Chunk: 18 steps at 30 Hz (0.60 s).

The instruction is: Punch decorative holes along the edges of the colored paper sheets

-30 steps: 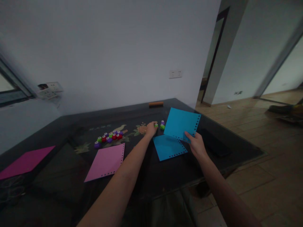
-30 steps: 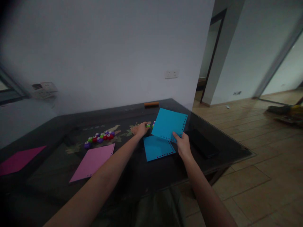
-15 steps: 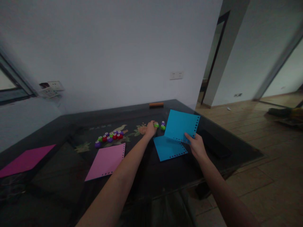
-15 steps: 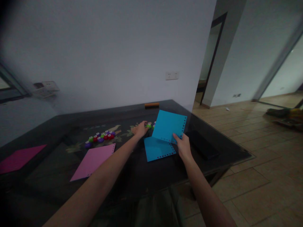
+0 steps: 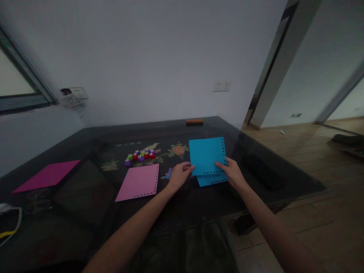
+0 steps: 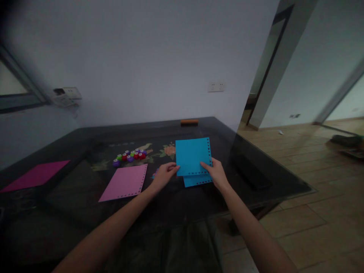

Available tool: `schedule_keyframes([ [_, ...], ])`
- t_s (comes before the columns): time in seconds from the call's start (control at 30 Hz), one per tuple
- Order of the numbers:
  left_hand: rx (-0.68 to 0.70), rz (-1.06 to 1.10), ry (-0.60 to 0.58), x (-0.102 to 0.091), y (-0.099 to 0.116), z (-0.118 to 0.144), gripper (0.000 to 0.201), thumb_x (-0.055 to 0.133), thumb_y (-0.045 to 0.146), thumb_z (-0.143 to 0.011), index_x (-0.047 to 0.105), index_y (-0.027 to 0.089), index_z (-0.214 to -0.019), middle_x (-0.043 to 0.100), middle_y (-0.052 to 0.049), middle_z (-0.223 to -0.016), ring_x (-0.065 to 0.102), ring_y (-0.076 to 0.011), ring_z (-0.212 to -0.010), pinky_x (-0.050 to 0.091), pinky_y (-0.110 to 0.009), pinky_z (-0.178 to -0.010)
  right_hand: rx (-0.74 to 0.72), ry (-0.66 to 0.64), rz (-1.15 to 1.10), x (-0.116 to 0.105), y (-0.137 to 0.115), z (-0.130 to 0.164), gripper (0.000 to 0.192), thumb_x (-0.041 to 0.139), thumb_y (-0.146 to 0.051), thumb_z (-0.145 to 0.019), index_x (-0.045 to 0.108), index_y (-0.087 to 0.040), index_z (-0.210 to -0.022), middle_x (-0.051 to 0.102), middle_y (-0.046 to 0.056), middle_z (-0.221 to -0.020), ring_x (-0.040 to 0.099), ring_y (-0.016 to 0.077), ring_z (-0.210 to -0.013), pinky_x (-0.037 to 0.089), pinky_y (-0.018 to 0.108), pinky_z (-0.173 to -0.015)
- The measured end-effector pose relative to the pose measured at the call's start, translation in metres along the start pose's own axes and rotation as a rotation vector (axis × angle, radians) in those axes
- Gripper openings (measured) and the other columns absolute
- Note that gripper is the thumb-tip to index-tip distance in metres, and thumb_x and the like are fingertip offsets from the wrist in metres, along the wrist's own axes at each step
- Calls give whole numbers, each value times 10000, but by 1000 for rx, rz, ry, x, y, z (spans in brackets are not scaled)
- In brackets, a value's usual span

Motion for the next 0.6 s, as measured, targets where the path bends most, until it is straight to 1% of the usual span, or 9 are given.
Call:
schedule_keyframes([
  [0.07,19,-78,34,-5,3,3,253,555,355,-792,575,146,-652,549,20,-559,520,-119,-550,374,-219,-528,6,-35,15,6,0,1,396,799,-384,-565,659,-167,-866,715,48,-782,642,180,-619,534,314,-603],
  [0.13,35,-109,61,-10,7,5,288,558,363,-782,529,154,-586,491,36,-511,475,-106,-517,326,-212,-504,2,-34,5,7,-2,1,405,800,-390,-562,668,-178,-881,714,43,-791,638,176,-620,529,304,-599],
  [0.2,36,-96,59,-12,10,6,286,550,368,-781,524,157,-590,489,36,-513,463,-104,-511,306,-212,-496,-19,6,-1,3,-6,0,386,799,-395,-559,679,-189,-863,708,29,-757,619,157,-586,508,275,-566],
  [0.33,10,-89,48,-12,12,9,288,554,385,-774,521,162,-595,500,32,-513,464,-107,-508,292,-211,-485,-82,104,19,-11,-13,-3,321,805,-395,-541,685,-192,-759,670,-1,-638,552,121,-500,438,235,-487],
  [0.5,0,-49,16,-7,8,9,276,578,398,-762,523,163,-629,517,35,-524,491,-110,-513,312,-207,-495,-104,147,22,-19,-17,-2,328,817,-387,-506,678,-189,-726,656,-6,-622,539,117,-508,418,241,-496],
  [0.6,-7,-13,-11,-4,4,9,240,585,388,-766,545,164,-689,570,23,-570,541,-123,-549,359,-213,-525,-117,161,26,-21,-18,-2,321,822,-365,-487,674,-186,-710,649,-5,-614,534,114,-517,407,240,-503],
])
Point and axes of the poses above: each hand's wrist, its own z-axis away from the middle knuckle, its own x-axis out of the palm, y = z × x, the point moved 7 cm from there along -z, towards the middle knuckle
